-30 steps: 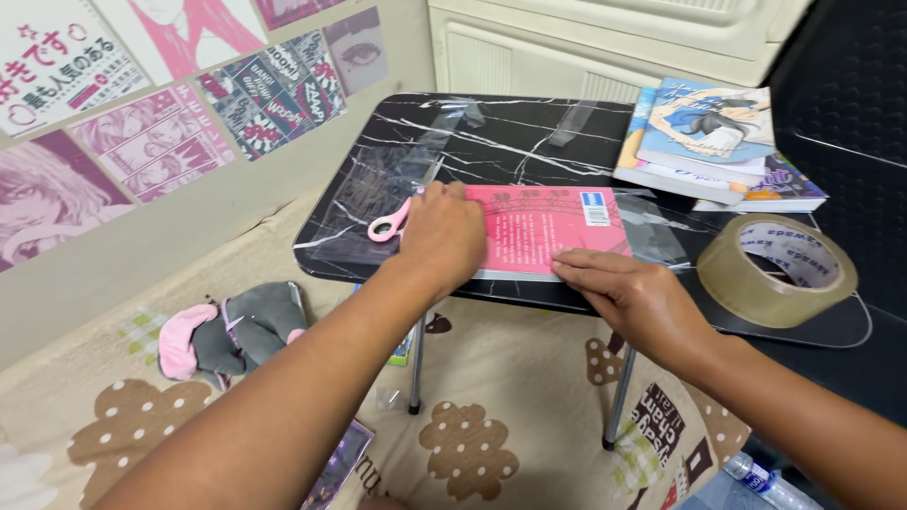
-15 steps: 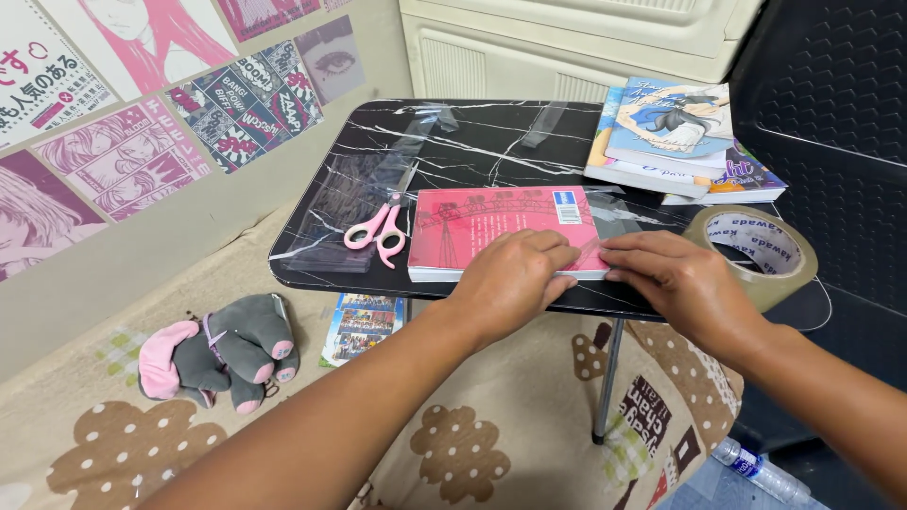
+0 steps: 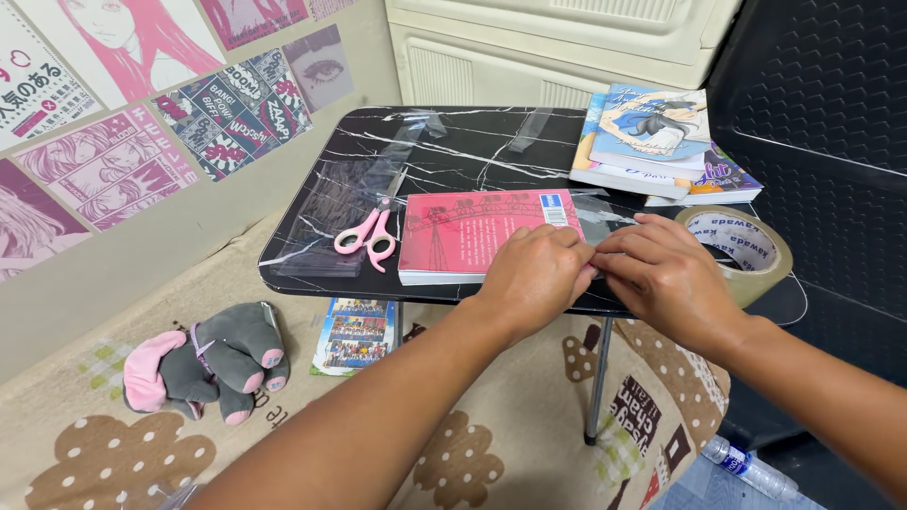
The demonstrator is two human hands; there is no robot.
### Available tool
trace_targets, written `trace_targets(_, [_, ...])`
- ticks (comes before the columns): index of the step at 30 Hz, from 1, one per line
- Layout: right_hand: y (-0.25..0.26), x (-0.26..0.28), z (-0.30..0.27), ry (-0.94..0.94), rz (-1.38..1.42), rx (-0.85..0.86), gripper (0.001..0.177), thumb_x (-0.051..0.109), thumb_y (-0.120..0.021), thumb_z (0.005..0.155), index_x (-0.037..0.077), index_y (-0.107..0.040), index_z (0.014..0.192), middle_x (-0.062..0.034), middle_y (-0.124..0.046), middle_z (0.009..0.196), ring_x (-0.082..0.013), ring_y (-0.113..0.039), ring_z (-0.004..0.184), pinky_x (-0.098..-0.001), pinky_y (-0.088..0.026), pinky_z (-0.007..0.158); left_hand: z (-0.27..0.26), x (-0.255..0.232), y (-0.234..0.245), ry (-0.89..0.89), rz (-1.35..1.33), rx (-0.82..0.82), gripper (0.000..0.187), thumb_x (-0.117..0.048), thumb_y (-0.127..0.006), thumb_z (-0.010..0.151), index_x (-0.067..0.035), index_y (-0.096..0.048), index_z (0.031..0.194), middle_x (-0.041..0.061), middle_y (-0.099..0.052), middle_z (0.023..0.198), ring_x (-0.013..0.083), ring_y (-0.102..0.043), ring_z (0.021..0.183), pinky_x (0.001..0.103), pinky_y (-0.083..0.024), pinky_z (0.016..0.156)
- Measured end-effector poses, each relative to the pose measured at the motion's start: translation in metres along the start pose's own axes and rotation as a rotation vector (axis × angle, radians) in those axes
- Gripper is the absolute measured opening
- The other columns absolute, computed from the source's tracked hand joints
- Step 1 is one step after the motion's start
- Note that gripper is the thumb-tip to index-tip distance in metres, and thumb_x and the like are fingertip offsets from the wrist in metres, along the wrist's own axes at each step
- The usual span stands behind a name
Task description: The person wraps a pink book in clear plastic film using scissors and clear tape. They cut the film, fold the edges over the book, and secure the film with tape on both sides of the book.
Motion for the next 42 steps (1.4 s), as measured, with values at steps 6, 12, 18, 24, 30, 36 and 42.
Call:
trace_targets(6, [0.004,-0.005,-0.005,-0.044,-0.007,-0.027,0.022,0.007,-0.078,0.073,0.008,-0.078,0.095,-0.0034,-0.073,0.101,-0.0246,-0.065,0.102,-0.0441,-0.047,0.105,-0.013,0.005,0.004,-0.021,0.004,-0.032,0.012,-0.019,-0.069,0.089,-0.009,-0.074,0.089,0.006,-0.071,0.094,0.028,-0.067,0.094,0.044,-0.053,0.083])
trace_targets(12, [-0.006,-0.008,0.004,-0.139,-0.036,0.176,0.019,0.012,-0.076,0.07,0.005,-0.075,0.087,-0.0058,-0.072,0.091,-0.0268,-0.065,0.097,-0.0418,-0.05,0.095,-0.058,0.032,0.044,-0.035,-0.024,-0.11,0.016,-0.014,-0.071,0.088,-0.005,-0.075,0.099,0.008,-0.072,0.106,0.0291,-0.068,0.099,0.041,-0.056,0.085])
trace_targets(18, [-0.01,0.001,0.025,-0.237,-0.026,0.133,0.016,0.021,-0.074,0.081,0.007,-0.074,0.09,-0.0076,-0.07,0.09,-0.0269,-0.065,0.09,-0.0424,-0.049,0.093,-0.1,0.059,0.097,0.098,0.049,-0.134,0.014,-0.013,-0.071,0.088,-0.005,-0.076,0.098,0.009,-0.073,0.101,0.0299,-0.069,0.096,0.04,-0.056,0.082])
trace_targets(24, [-0.023,0.015,0.031,-0.387,0.102,0.098,0.01,0.02,-0.072,0.088,0.01,-0.074,0.089,-0.0055,-0.073,0.087,-0.0271,-0.068,0.081,-0.0428,-0.048,0.083,-0.085,0.069,0.111,0.299,0.009,-0.111,0.008,-0.012,-0.071,0.086,-0.004,-0.072,0.088,0.012,-0.07,0.089,0.0346,-0.065,0.087,0.045,-0.054,0.077])
trace_targets(30, [-0.003,0.003,0.002,-0.608,0.117,-0.019,0.014,0.017,-0.07,0.097,0.007,-0.071,0.107,-0.0133,-0.073,0.095,-0.0342,-0.068,0.087,-0.0441,-0.053,0.076,-0.034,0.044,0.094,0.283,-0.151,-0.09,0.014,-0.013,-0.073,0.086,-0.002,-0.066,0.09,0.017,-0.07,0.087,0.0385,-0.067,0.085,0.05,-0.052,0.073])
trace_targets(36, [0.049,-0.027,-0.033,-0.556,-0.075,-0.139,0.035,0.017,-0.08,0.084,0.004,-0.069,0.114,-0.0163,-0.071,0.111,-0.0366,-0.067,0.1,-0.0437,-0.052,0.085,0.013,0.016,0.052,0.249,-0.203,0.011,0.017,-0.019,-0.071,0.094,-0.003,-0.069,0.09,0.017,-0.071,0.089,0.0379,-0.068,0.088,0.051,-0.052,0.077])
trace_targets(42, [0.045,-0.057,-0.062,-0.675,-0.151,0.282,0.044,0.031,-0.091,0.074,0.009,-0.076,0.109,-0.0137,-0.076,0.098,-0.0303,-0.072,0.096,-0.0411,-0.055,0.09,0.034,-0.013,0.009,0.193,-0.382,-0.045,0.019,-0.006,-0.07,0.084,-0.004,-0.074,0.103,0.017,-0.069,0.106,0.0362,-0.067,0.1,0.045,-0.054,0.086])
Point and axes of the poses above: each hand's wrist, its own z-axis towards the middle knuckle, its own y-axis out of the back of the hand, x = y × z, the point moved 6 cm from there along z, towards the middle knuckle
